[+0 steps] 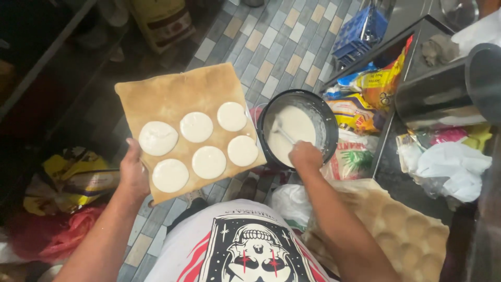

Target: Pouring batter into idli molds, stacking the trays, and placing them in a steamer.

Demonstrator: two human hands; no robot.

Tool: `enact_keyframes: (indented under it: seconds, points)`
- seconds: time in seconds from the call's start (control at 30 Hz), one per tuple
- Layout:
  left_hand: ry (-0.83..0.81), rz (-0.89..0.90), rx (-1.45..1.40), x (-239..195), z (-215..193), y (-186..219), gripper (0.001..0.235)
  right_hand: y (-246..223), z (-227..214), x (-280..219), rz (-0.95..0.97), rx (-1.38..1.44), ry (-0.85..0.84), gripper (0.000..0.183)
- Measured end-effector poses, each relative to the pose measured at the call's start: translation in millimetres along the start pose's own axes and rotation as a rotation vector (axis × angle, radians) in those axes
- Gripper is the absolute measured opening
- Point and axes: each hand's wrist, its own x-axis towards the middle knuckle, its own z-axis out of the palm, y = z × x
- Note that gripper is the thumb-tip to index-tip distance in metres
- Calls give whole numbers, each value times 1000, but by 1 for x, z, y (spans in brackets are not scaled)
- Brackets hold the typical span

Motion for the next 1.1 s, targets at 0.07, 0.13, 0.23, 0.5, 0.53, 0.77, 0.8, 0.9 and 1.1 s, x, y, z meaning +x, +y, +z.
enact_keyframes:
  seconds: [0.07, 0.13, 0.23, 0.5, 0.53, 0.77, 0.8, 0.9, 1.1]
  points:
    - [38, 6, 18, -2, 3, 3, 72, -8, 9, 3, -53, -18, -5, 30]
    - [20, 7, 16, -7, 9, 5, 71, 1, 17, 10, 7, 115, -51, 29]
    - [14, -30, -6, -3, 5, 3, 72, 101, 108, 76, -519, 28, -86, 36]
    - [-11, -55, 15, 7, 15, -1, 74, 124, 40, -54, 154, 1297, -365, 27]
    - [-7, -86, -6, 11, 16, -4, 74, 126, 42, -57, 212, 1358, -364, 26]
    - [-39, -108, -18, 27, 30, -15, 74, 148, 84, -62, 64, 1559, -385, 24]
    - [-63, -137, -47, 31, 30, -18, 73, 151, 82, -64, 95, 1589, -351, 19]
    - [-88, -171, -51, 33, 41, -17, 74, 137, 31, -87, 190, 1563, -294, 15]
    - [-156, -189, -33, 39, 63, -18, 74, 73, -70, -112, 93, 1455, -271, 21]
